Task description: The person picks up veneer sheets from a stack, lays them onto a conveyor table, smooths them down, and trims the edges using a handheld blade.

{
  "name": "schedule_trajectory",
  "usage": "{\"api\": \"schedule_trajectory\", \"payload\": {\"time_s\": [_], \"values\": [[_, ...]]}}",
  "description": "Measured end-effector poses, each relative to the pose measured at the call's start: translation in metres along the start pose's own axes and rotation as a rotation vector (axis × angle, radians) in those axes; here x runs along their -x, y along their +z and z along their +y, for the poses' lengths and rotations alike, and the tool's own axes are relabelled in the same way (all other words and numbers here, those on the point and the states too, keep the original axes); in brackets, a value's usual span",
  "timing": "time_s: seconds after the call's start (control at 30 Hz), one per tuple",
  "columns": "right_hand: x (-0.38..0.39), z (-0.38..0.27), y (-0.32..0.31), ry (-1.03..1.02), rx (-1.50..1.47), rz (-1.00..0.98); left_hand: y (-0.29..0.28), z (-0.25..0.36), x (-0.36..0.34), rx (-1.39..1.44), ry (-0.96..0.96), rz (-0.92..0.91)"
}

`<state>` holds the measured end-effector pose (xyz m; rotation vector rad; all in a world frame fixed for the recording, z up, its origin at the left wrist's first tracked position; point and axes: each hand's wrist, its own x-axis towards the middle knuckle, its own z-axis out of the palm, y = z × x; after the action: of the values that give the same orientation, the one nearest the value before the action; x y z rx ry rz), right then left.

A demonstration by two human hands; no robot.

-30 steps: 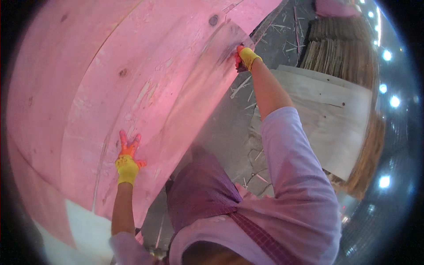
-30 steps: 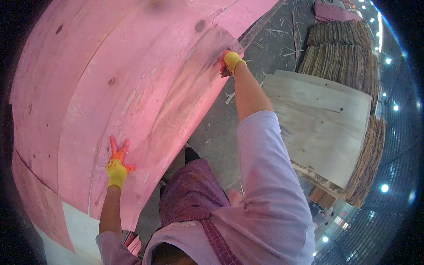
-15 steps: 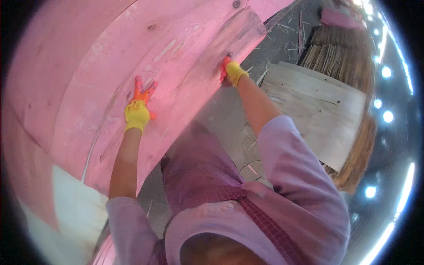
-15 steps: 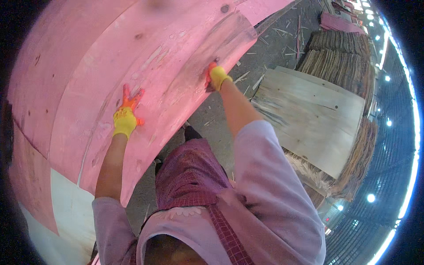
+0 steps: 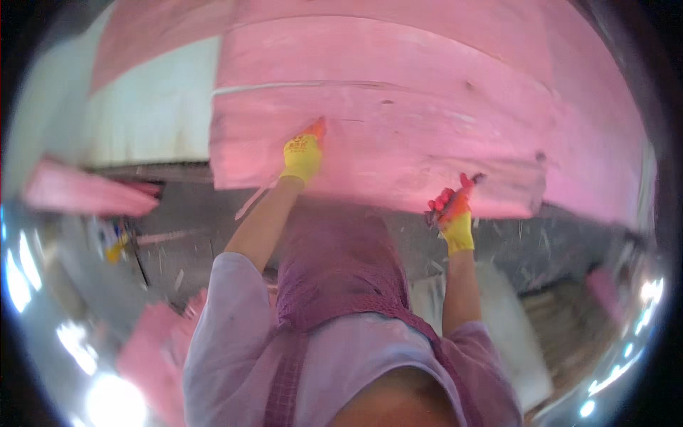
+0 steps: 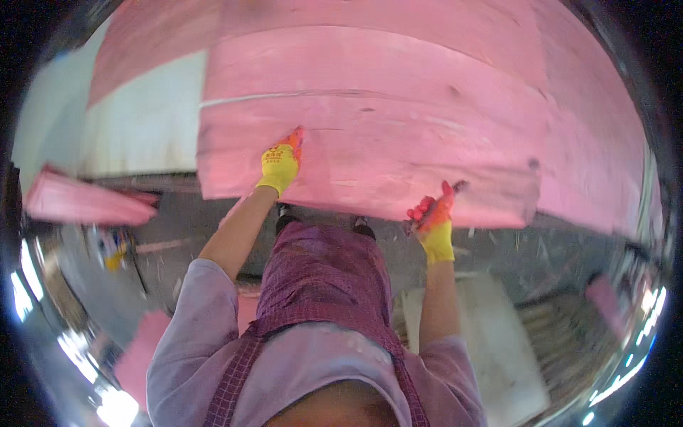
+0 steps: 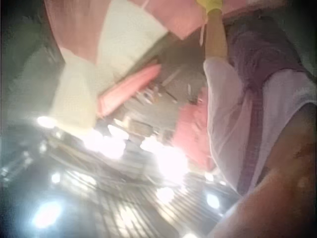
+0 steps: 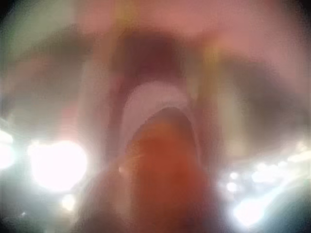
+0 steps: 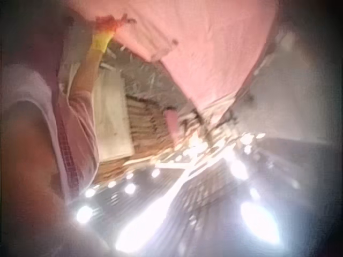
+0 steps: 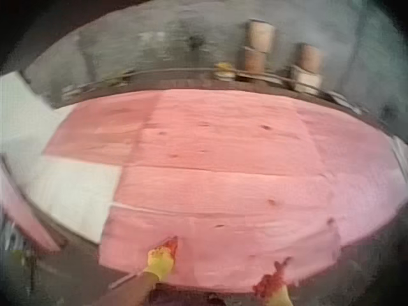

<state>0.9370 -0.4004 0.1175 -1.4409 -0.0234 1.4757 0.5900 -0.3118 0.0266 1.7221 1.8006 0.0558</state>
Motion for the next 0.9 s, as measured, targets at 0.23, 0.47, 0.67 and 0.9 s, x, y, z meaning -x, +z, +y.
{"api": "schedule_trajectory", "payload": {"time_s": [0.23,0.47,0.67,0.9], "values": [[0.026,-0.056,0.059,0.081,0.321,-0.636,-0.049,-0.018,0.072,-0.330,-0.288,0.420],[-0.007,0.072,0.159,-0.389,1.694,-1.205,-0.058,-0.063,0.014,0.044,-0.310,0.227],[0.037,0.205,0.280,-1.164,1.454,-1.594,-0.104,-0.049,-0.006,0.121,-0.500,-0.051],[0.035,0.304,0.371,-1.289,2.059,-1.386,-0.136,-0.066,-0.015,0.284,-0.551,-0.288]]}}
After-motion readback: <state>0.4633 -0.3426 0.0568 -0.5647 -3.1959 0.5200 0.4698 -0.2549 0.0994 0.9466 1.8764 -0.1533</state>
